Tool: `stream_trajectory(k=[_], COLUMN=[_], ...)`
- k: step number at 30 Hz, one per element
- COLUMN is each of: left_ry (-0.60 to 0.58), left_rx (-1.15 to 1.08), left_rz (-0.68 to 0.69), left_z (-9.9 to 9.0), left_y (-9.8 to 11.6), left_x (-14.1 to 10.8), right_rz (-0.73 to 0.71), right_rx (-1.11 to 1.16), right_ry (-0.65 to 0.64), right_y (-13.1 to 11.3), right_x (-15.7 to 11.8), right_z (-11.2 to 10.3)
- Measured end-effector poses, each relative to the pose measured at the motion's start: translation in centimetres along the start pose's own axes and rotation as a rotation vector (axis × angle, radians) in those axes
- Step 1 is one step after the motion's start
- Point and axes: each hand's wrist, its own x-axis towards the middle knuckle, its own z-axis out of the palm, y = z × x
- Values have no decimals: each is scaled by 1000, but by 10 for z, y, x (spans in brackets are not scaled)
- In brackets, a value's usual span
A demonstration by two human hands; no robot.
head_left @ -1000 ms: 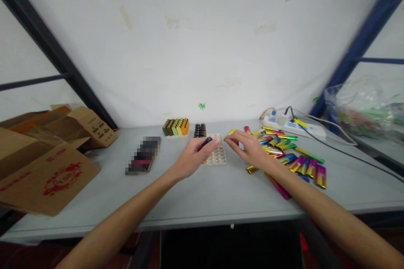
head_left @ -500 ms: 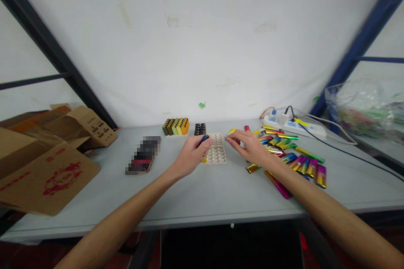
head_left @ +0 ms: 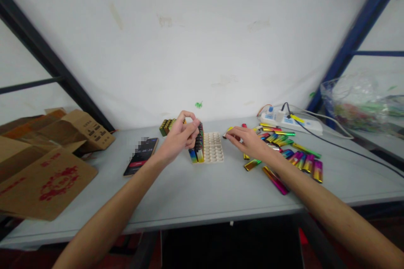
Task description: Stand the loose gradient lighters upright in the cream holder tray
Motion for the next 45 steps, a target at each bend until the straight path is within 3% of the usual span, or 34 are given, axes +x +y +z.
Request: stream_trajectory(k=[3,9,13,16,19,25,37,45], left_ry=[39,2,74,16,-111,-329,-388,-363], left_rx=[-15,57,338,568,756,905,1007,1065], left_rz=[-10,-3,109,164,195,65,82,65], left_z=[-5,-13,-21,-28,-36,-47,-48,-50], left_y=[2,-14,-28,-35,-38,-36,-27,-36], left_x=[16,65,97,109,112,111,115,116], right_rz=[39,133,121,89,63,58,201,232], right_rx=[-81,-209,-201,-156,-123,-175,-277,-154], right_ry=[-59,-210,-208,-192,-225,-302,-343,-228], right_y=[13,54,74,78,73,57,55,48], right_x=[0,-10,-17,-16,-11,-2,1,0], right_z=[-4,-3,9,19,25,22,10,5])
